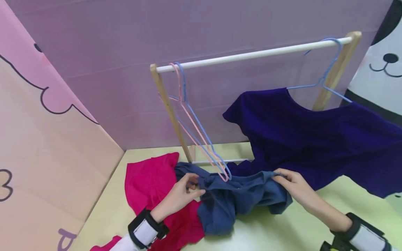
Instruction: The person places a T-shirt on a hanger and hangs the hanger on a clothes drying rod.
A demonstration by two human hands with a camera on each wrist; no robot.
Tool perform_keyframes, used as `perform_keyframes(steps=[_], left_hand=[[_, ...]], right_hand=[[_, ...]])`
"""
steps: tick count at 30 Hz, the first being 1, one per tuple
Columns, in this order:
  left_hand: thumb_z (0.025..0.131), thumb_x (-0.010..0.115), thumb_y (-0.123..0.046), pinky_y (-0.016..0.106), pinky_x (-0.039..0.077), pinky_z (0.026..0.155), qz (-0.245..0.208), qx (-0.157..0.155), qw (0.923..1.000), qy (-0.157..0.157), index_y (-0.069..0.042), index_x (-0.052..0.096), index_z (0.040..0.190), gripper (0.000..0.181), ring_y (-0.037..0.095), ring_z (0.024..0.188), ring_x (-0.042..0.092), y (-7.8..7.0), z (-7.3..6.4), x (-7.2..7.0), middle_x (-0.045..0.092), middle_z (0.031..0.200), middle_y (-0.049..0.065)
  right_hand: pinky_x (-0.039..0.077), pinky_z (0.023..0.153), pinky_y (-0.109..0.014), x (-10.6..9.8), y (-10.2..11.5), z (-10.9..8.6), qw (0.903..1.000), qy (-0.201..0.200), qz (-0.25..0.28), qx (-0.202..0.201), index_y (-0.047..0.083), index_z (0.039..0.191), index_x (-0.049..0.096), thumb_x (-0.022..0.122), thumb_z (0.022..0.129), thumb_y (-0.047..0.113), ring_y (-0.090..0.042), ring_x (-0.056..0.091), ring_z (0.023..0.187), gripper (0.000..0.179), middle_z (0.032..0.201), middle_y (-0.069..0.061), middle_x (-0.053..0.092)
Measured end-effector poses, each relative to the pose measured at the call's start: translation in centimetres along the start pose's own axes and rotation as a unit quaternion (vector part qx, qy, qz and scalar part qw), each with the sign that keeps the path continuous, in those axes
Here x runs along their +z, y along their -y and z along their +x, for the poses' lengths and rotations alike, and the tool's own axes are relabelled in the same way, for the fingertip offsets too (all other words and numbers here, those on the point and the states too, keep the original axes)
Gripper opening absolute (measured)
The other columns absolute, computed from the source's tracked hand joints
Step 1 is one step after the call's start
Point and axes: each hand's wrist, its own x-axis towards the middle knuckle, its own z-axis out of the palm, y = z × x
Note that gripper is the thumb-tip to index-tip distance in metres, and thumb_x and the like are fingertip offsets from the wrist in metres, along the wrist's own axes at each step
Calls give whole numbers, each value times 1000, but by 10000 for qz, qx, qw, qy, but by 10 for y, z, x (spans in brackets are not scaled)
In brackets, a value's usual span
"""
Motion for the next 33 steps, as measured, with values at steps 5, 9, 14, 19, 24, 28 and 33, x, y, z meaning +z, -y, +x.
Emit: perform_keyframes(steps=[5, 9, 14, 19, 24, 28, 33], left_hand=[[86, 61, -34, 27, 47, 65, 100, -376, 9967, 717, 3, 47, 119, 52, 19, 85, 56, 9, 0, 9, 58, 103, 13], [87, 60, -33, 27, 45, 62, 230, -479, 9948, 869, 8, 50, 119, 53, 16, 76, 57, 6, 11, 25, 61, 89, 8], [84, 63, -30, 22, 39, 55, 361, -459, 9971, 481, 5, 56, 94, 37, 10, 62, 49, 3, 28, 47, 53, 70, 0], [80, 65, -16, 21, 41, 55, -659, -323, 9972, -122, -1, 52, 67, 24, 9, 58, 48, 0, 41, 60, 49, 60, -2], [79, 56, 3, 20, 44, 61, -2391, -161, 9692, -565, 12, 49, 76, 11, 4, 62, 47, -8, 42, 56, 52, 66, -1], [78, 50, 7, 17, 40, 58, -3034, -430, 9488, -766, -1, 47, 77, 8, 1, 58, 43, -13, 39, 45, 43, 64, -6], [83, 42, 6, 20, 41, 59, -2743, -738, 9582, -331, 11, 48, 103, 22, 4, 63, 48, -18, 32, 27, 51, 71, -2]], right_hand=[[41, 69, -17, 0, -3, 1, 9986, 271, 324, 331, 2, 101, 63, 50, 94, 24, -1, 52, 77, 27, 87, 10, 61], [43, 67, -19, 0, -2, -2, 9965, 563, 520, 348, 2, 96, 62, 51, 94, 24, -4, 53, 74, 25, 83, 8, 62], [42, 64, -20, -2, -3, -6, 9948, 751, 671, 128, 4, 91, 62, 50, 94, 21, -5, 53, 70, 21, 77, 9, 60], [44, 61, -21, -6, -7, -9, 9904, 1017, 895, -274, 9, 90, 63, 49, 94, 13, -4, 55, 68, 15, 75, 11, 62], [44, 63, -19, -12, -11, -11, 9933, 694, 912, -140, 14, 89, 65, 49, 94, 13, -2, 55, 71, 16, 77, 13, 62], [44, 69, -13, -25, -19, -12, 9931, 197, 1120, 273, 25, 93, 69, 49, 94, 13, 5, 55, 81, 23, 87, 21, 62], [44, 72, -12, -40, -22, -15, 9959, 115, 722, 540, 21, 100, 70, 45, 97, 22, 8, 55, 87, 25, 94, 23, 62]])
